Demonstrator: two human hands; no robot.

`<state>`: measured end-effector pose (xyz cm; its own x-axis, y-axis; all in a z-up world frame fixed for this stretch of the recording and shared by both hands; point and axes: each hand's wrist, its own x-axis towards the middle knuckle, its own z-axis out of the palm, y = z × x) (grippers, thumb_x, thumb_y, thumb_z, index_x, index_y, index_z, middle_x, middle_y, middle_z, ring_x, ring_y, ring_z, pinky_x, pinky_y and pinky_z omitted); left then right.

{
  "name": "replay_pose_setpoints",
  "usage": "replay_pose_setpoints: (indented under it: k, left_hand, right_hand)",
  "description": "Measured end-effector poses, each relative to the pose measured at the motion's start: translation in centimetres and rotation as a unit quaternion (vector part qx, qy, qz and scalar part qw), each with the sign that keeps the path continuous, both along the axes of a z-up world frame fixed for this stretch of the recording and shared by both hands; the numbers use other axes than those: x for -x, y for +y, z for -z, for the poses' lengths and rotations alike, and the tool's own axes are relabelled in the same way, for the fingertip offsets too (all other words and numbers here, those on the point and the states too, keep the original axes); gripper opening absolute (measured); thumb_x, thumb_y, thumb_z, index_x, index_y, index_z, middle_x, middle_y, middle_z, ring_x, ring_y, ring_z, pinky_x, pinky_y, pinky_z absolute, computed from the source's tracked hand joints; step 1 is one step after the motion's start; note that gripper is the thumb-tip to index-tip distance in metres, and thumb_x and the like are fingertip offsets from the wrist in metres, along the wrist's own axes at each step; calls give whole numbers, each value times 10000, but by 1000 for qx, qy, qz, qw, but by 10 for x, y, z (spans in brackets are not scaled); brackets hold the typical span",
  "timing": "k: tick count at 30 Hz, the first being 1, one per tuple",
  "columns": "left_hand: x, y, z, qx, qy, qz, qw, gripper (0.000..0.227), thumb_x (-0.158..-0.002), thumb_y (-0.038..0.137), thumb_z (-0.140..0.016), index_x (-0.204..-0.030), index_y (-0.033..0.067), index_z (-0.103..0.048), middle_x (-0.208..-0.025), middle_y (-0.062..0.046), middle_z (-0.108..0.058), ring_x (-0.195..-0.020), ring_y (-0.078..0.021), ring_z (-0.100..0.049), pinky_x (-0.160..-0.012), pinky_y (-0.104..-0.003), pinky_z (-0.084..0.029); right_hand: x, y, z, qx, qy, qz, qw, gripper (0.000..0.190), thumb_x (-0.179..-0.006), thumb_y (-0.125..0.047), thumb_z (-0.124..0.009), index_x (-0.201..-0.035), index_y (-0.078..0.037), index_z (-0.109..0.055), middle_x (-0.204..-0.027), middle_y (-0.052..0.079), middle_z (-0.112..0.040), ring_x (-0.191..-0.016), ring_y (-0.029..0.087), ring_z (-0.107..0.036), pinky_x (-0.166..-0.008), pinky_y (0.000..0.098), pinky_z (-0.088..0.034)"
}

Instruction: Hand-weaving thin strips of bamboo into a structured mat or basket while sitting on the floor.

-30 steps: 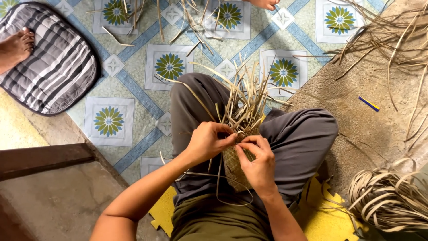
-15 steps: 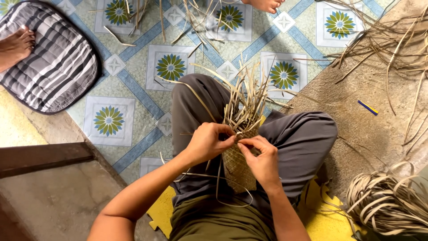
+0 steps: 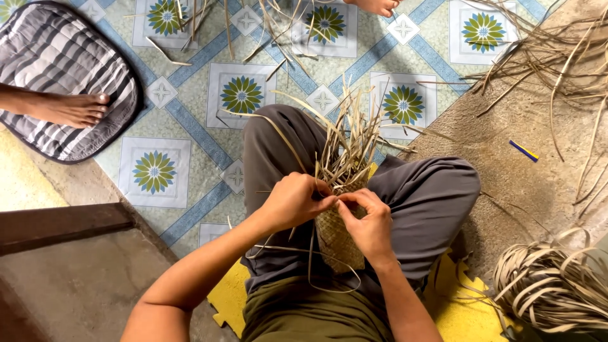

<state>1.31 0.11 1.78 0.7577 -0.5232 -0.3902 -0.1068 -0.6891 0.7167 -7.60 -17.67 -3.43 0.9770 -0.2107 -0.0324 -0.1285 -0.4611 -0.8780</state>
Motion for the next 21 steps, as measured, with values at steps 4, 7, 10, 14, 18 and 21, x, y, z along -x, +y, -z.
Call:
replay_pose_setpoints:
  k: [4, 7, 10, 14, 18, 21]
  left_hand:
    - [0, 1, 20, 4, -42, 14, 999, 197, -872, 347, -707, -871, 169, -791, -786, -62, -774, -802, -356, -744, -697, -489, -601]
    - [-2, 4, 23, 41, -52, 23, 998, 167, -877, 314, -707, -879, 162, -778, -809, -48, -770, -853, -339, -737, -710, -487, -605]
    - [-1, 9, 27, 69, -57, 36, 995, 153, -894, 273, -688, -924, 145, -766, -859, -78, -766, -907, -362, -723, -733, -513, -597]
    - [-1, 11, 31, 49, -74, 66, 994, 173, -881, 318, -684, -963, 174, -732, -908, -71, -746, -982, -342, -704, -763, -533, -595]
    - [-4, 8, 29, 36, -86, 78, 993, 135, -881, 279, -682, -916, 155, -723, -863, -61, -740, -960, -321, -712, -746, -495, -602]
    - [-3, 5, 33, 39, -93, 77, 992, 140, -910, 253, -649, -919, 136, -726, -849, -68, -737, -948, -319, -710, -743, -477, -597]
  right_hand:
    - [-2, -2, 1, -4, 3, -3, 1000, 46, -884, -95, -817, -909, -133, -818, -826, 17, -748, -807, 177, -720, -751, 363, -571]
    - [-4, -3, -3, -44, -3, -8, 999, 62, -881, -67, -820, -920, -114, -823, -830, 46, -753, -804, 167, -712, -756, 363, -560]
    - [-6, -7, 10, -51, -26, -23, 998, 85, -843, -101, -852, -919, -133, -831, -854, 38, -746, -789, 123, -689, -736, 291, -548]
    - [-11, -9, 18, -97, -45, -26, 994, 94, -860, -122, -862, -942, -102, -820, -846, 21, -738, -763, 87, -657, -715, 247, -519]
    - [-14, -6, -2, -36, -81, -13, 996, 62, -852, -71, -855, -896, -73, -811, -830, 34, -729, -723, 139, -703, -671, 243, -537]
    - [1, -2, 10, 241, -221, 5, 945, 135, -801, -185, -892, -873, -229, -787, -925, -83, -641, -807, 155, -626, -818, 310, -445]
